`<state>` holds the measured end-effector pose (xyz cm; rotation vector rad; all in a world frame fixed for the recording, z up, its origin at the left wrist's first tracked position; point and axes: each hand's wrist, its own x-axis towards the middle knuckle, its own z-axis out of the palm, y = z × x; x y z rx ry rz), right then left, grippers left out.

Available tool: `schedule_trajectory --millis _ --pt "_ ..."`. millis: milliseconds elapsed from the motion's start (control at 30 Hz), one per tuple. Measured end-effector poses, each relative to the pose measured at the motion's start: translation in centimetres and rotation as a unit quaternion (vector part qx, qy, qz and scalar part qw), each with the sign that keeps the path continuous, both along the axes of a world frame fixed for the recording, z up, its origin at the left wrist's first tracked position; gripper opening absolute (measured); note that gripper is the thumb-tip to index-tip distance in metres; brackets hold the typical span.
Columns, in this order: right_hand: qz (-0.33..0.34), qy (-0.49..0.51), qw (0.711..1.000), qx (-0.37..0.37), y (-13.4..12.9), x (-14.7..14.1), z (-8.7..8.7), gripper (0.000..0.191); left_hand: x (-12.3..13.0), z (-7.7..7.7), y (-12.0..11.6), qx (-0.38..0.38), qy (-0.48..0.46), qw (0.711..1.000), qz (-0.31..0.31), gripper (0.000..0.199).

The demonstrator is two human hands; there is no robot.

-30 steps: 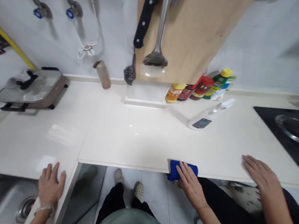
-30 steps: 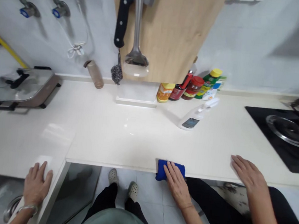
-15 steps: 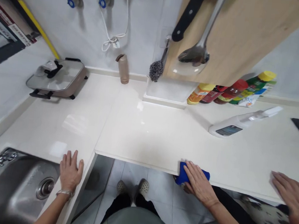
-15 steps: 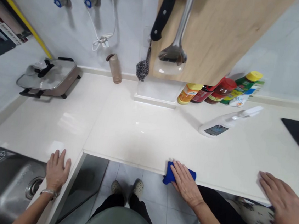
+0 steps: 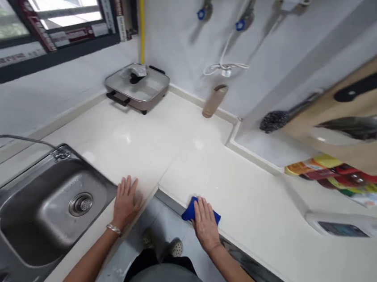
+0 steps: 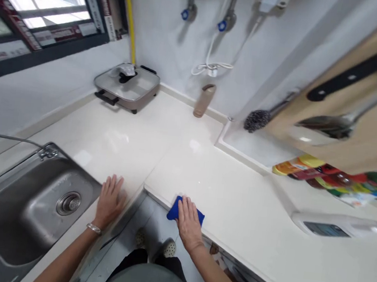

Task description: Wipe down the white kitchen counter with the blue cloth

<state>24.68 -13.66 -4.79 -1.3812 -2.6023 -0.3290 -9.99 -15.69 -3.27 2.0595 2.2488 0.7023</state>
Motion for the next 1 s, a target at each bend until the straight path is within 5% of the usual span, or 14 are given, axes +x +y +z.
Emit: schedule_trajectory --millis 233,533,733,1000 --pt "0.045 0.045 0.998 -0.006 3.8 -12.9 -0.5 0.069 -0.1 0.7 -4.3 -0.017 0.011 0.997 -0.078 0.063" --pt "0.107 0.095 0.989 -0.026 5.0 -14.3 -1.1 0.075 -1.7 1.1 -19.5 -0.064 0.051 0.996 0.046 0.072" --pt "0.12 0.116 0.986 -0.018 3.0 -8.3 -0.4 0.08 -2.9 0.3 -29.7 -0.123 0.088 0.984 0.093 0.075" --pt "0.09 0.047 0.994 0.027 -2.8 10.7 0.0 0.071 -4.4 -0.2 -37.9 -0.159 0.087 0.953 0.245 0.075"
